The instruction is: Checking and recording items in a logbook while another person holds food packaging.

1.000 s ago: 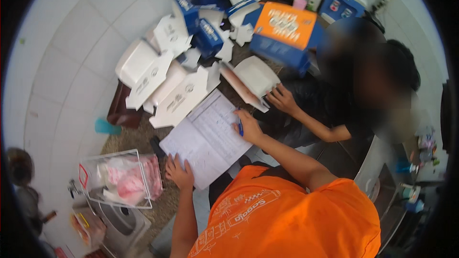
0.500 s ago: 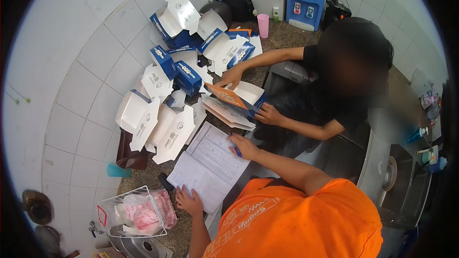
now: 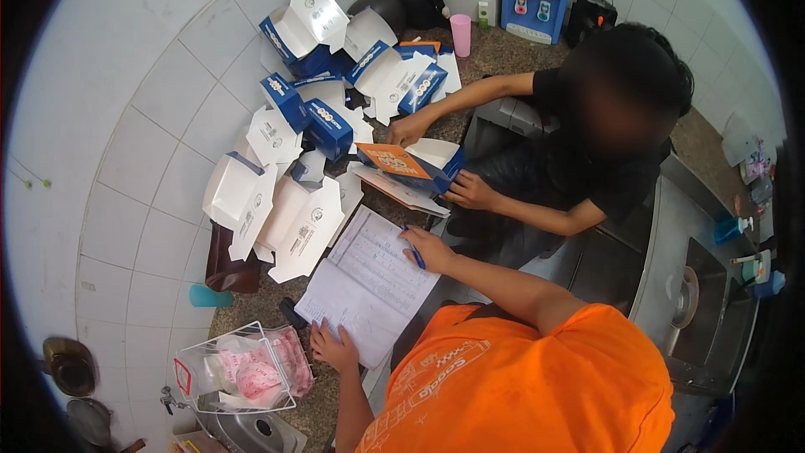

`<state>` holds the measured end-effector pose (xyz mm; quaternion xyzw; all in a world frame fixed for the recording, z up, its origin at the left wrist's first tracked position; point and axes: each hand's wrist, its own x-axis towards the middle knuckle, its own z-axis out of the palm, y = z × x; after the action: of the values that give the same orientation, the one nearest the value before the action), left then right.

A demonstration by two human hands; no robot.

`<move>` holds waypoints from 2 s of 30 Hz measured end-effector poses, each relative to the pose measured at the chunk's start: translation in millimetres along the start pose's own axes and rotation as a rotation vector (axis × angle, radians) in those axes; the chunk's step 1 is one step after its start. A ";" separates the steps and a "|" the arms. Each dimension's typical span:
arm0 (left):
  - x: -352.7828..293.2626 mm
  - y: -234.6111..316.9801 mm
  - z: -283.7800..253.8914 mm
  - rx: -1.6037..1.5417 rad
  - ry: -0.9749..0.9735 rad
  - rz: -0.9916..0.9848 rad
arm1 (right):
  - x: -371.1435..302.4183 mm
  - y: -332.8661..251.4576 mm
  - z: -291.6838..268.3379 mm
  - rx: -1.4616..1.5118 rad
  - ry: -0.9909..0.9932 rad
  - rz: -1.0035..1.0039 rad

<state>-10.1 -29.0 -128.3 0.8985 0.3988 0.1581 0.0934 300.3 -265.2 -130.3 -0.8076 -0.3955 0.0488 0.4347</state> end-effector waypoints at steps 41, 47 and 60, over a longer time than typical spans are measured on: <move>2.8 26.0 -28.1 -0.252 -0.071 0.197 | 8.4 -99.5 31.3 0.135 -0.307 -0.370; -9.7 7.3 -24.3 -0.101 -0.183 0.208 | 14.6 -134.3 72.3 0.573 -0.519 0.032; -10.7 5.8 -26.5 -0.039 -0.148 0.193 | 19.1 -92.4 72.4 0.379 -0.256 0.018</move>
<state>-22.4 -39.7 -104.1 0.9400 0.2992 0.1074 0.1241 227.6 -175.6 -101.4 -0.7023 -0.4241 0.2282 0.5242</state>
